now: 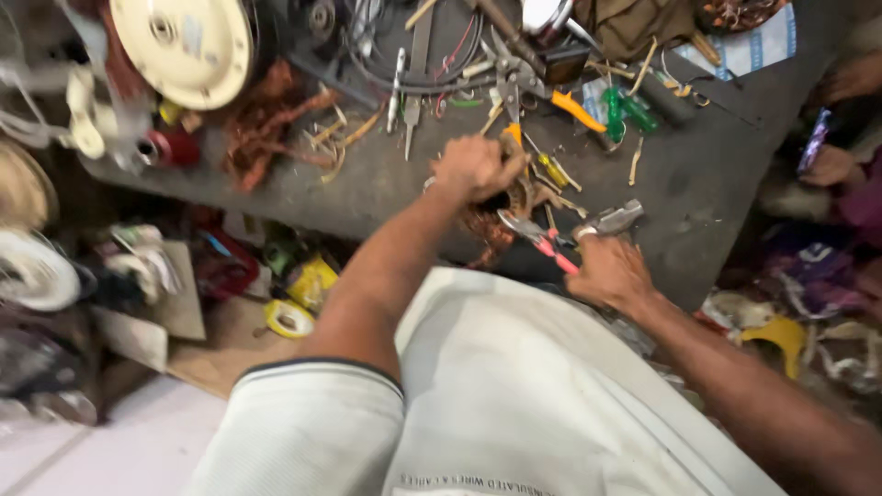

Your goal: The person uses pliers to pull and cut copper wires from a motor stator on a cluttered workbench. They repeatedly grip, twist, and cut the windings, accumulating loose copper strands on the table.

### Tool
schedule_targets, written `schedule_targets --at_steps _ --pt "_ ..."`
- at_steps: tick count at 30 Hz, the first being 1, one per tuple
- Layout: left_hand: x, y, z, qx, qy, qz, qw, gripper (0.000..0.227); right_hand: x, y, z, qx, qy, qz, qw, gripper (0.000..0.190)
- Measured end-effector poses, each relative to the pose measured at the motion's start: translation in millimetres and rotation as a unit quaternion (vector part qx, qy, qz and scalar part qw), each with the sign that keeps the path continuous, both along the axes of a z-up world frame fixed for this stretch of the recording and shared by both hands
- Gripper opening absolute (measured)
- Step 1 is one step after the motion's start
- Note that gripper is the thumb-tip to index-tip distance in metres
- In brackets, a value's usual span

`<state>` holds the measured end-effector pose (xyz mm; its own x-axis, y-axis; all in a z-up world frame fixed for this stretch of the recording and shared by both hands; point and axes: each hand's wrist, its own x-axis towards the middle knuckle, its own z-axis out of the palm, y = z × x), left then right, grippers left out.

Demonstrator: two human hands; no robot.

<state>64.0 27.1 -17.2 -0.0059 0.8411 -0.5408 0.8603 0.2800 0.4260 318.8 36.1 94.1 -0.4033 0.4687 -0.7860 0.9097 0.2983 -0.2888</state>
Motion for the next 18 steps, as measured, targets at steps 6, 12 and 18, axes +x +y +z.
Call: schedule_targets --at_steps 6,12,18 --pt "-3.6 12.4 -3.5 0.008 -0.019 -0.037 0.999 0.065 11.0 2.2 -23.8 -0.088 -0.035 -0.047 0.994 0.047" --pt "-5.6 -4.8 -8.0 -0.029 -0.038 -0.114 0.992 0.052 29.2 -51.3 -48.2 -0.066 0.029 -0.119 0.990 0.055" --pt "-17.4 5.9 -10.3 -0.023 0.005 -0.161 0.987 0.039 28.0 -84.1 -68.9 0.025 0.011 -0.119 0.992 0.062"
